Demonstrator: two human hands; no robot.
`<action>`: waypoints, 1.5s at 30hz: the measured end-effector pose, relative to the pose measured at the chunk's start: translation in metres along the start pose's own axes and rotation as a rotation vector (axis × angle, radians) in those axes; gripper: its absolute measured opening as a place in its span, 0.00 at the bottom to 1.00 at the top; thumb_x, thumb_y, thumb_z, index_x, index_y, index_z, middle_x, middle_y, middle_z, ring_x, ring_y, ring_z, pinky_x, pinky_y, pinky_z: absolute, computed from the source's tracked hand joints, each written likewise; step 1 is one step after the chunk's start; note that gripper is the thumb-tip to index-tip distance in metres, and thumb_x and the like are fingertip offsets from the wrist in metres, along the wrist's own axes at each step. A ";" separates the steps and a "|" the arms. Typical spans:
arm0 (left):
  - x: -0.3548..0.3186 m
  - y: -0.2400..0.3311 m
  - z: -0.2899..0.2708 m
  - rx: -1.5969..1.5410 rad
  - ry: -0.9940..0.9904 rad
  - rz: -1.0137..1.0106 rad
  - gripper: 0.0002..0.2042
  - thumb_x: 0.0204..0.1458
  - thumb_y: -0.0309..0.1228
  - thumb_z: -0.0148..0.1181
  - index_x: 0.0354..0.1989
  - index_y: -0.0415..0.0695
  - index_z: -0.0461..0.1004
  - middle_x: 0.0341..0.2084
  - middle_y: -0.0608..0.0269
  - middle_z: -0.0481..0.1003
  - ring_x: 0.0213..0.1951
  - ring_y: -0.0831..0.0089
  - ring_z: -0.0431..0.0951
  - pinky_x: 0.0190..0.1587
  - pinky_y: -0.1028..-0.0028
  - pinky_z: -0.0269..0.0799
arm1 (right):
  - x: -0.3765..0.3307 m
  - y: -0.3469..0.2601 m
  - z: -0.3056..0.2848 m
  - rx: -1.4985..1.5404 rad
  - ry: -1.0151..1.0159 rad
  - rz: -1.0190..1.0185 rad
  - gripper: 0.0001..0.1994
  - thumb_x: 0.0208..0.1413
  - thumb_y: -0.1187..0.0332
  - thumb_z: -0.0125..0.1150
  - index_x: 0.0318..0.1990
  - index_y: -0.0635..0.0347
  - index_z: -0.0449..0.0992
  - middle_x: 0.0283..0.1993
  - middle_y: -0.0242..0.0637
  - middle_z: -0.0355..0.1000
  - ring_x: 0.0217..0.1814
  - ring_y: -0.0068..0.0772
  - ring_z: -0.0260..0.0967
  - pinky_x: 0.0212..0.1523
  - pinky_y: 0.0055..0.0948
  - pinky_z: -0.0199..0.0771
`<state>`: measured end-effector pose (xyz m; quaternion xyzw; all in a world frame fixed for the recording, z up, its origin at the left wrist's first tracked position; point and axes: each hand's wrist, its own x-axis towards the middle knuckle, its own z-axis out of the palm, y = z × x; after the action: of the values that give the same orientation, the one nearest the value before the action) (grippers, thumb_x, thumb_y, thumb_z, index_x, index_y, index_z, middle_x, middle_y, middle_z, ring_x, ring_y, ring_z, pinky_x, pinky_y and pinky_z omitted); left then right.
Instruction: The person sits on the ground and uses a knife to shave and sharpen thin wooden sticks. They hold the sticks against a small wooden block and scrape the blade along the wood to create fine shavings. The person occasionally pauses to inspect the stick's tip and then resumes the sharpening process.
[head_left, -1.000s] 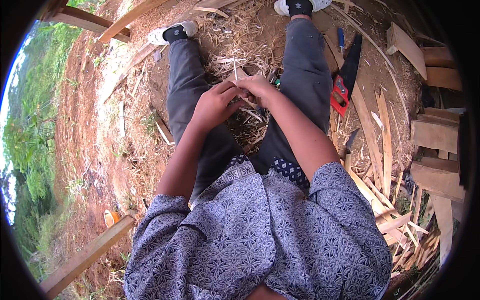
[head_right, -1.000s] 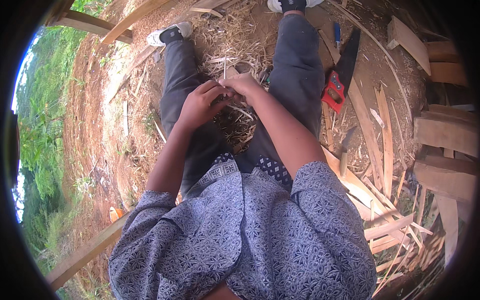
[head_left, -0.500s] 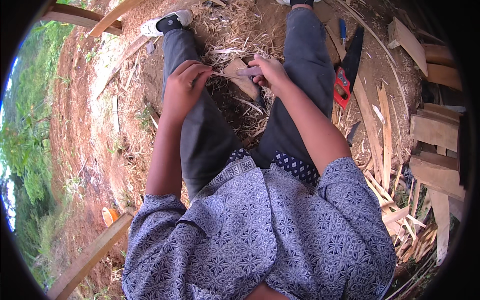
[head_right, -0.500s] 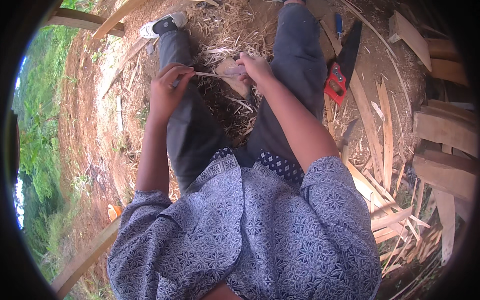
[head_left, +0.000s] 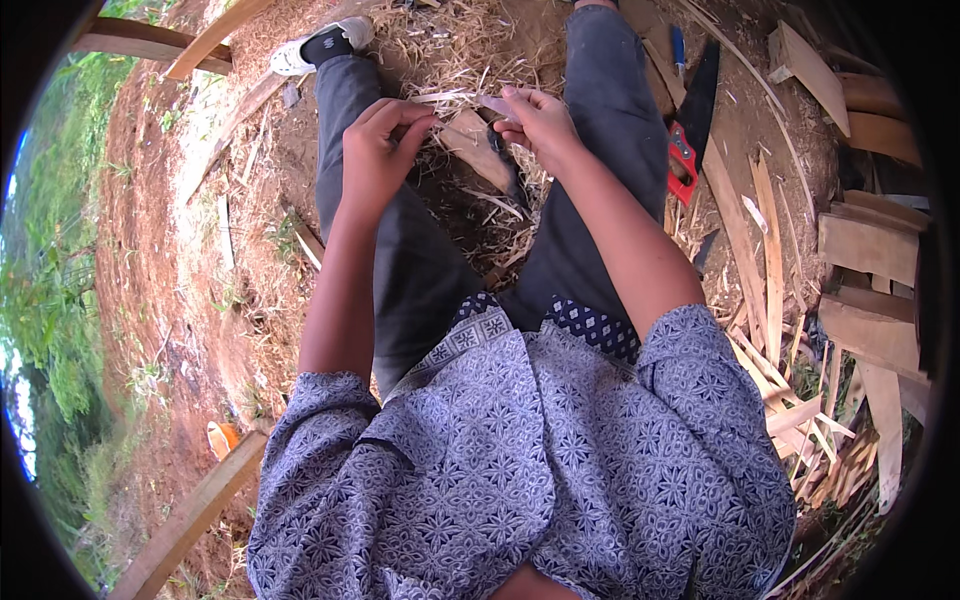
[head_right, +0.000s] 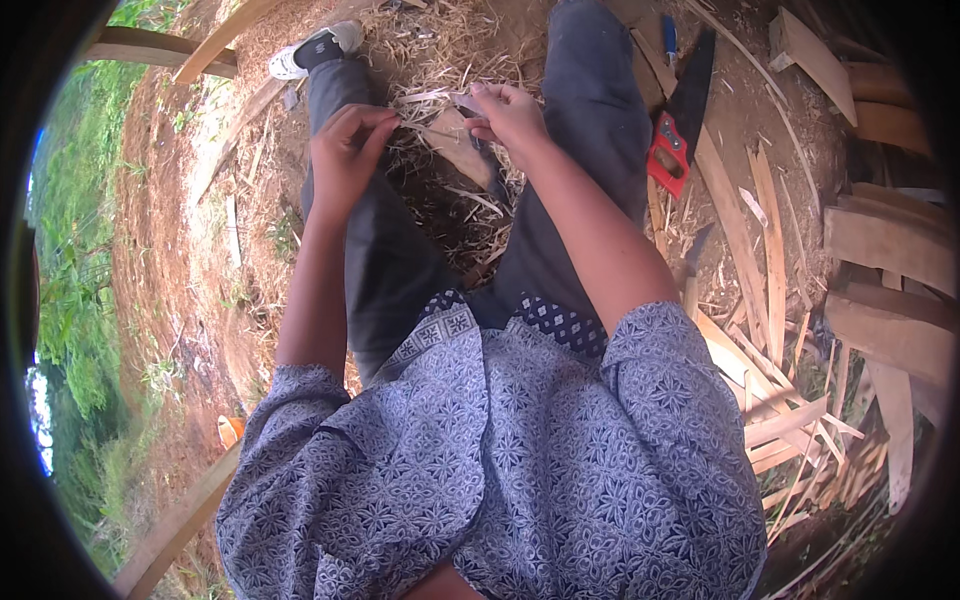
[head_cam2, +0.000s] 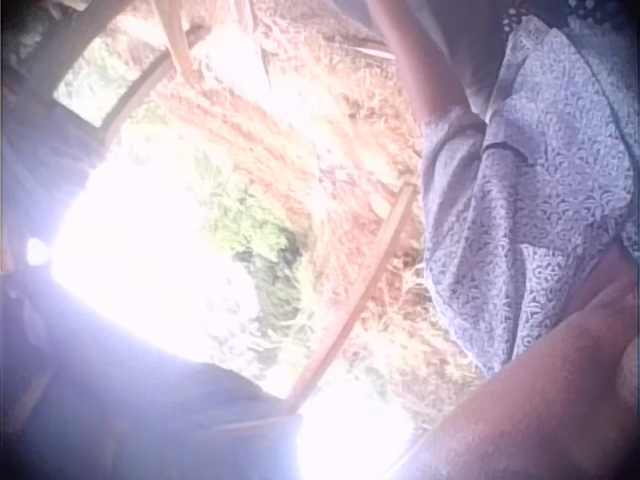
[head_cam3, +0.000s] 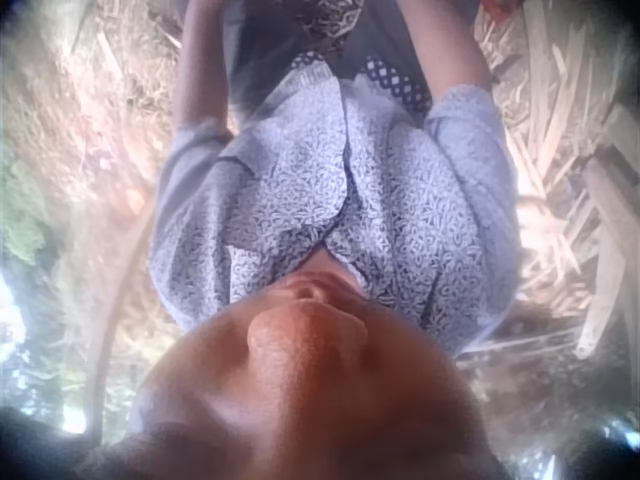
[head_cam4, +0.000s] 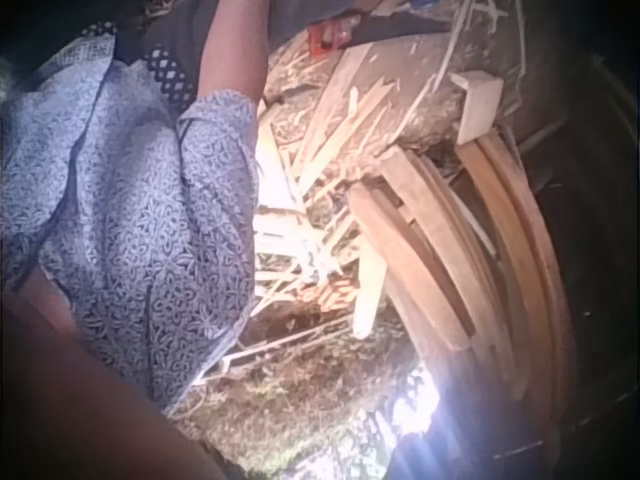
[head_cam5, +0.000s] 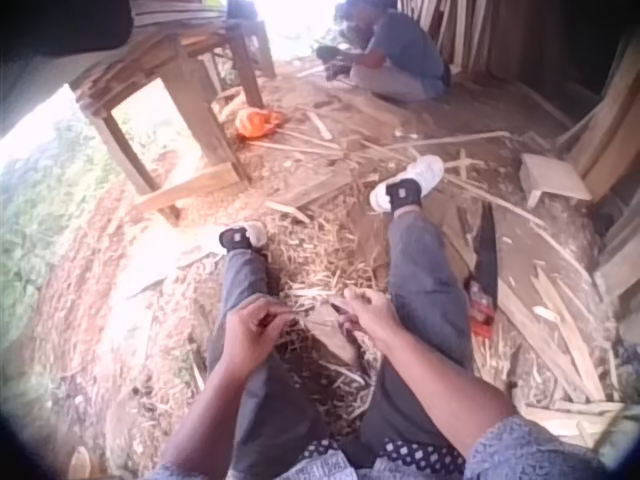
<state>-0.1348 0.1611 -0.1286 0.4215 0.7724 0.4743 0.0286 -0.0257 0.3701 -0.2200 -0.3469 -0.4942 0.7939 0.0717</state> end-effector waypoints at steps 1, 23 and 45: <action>-0.003 -0.008 0.006 -0.062 0.029 -0.042 0.04 0.56 0.20 0.67 0.38 0.37 0.81 0.34 0.60 0.83 0.35 0.74 0.83 0.40 0.76 0.78 | -0.001 0.001 0.000 -0.002 -0.005 -0.006 0.22 0.66 0.57 0.65 0.57 0.66 0.73 0.50 0.39 0.78 0.37 0.26 0.81 0.35 0.21 0.83; 0.002 -0.029 0.021 0.062 0.049 -0.199 0.06 0.55 0.26 0.70 0.34 0.38 0.79 0.24 0.58 0.81 0.27 0.75 0.80 0.32 0.71 0.73 | 0.001 0.005 0.019 -0.294 -0.037 -0.045 0.22 0.65 0.53 0.65 0.56 0.60 0.75 0.46 0.38 0.79 0.34 0.27 0.82 0.34 0.27 0.84; 0.003 -0.025 0.036 0.035 0.138 -0.089 0.10 0.56 0.33 0.71 0.36 0.39 0.82 0.28 0.50 0.83 0.30 0.58 0.84 0.34 0.66 0.76 | 0.006 -0.041 -0.010 -0.928 -0.072 -0.024 0.17 0.71 0.68 0.52 0.65 0.53 0.73 0.59 0.41 0.78 0.43 0.32 0.84 0.36 0.30 0.85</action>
<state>-0.1363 0.1838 -0.1662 0.3535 0.7987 0.4868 -0.0111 -0.0338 0.4013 -0.1912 -0.3087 -0.8033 0.4996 -0.0992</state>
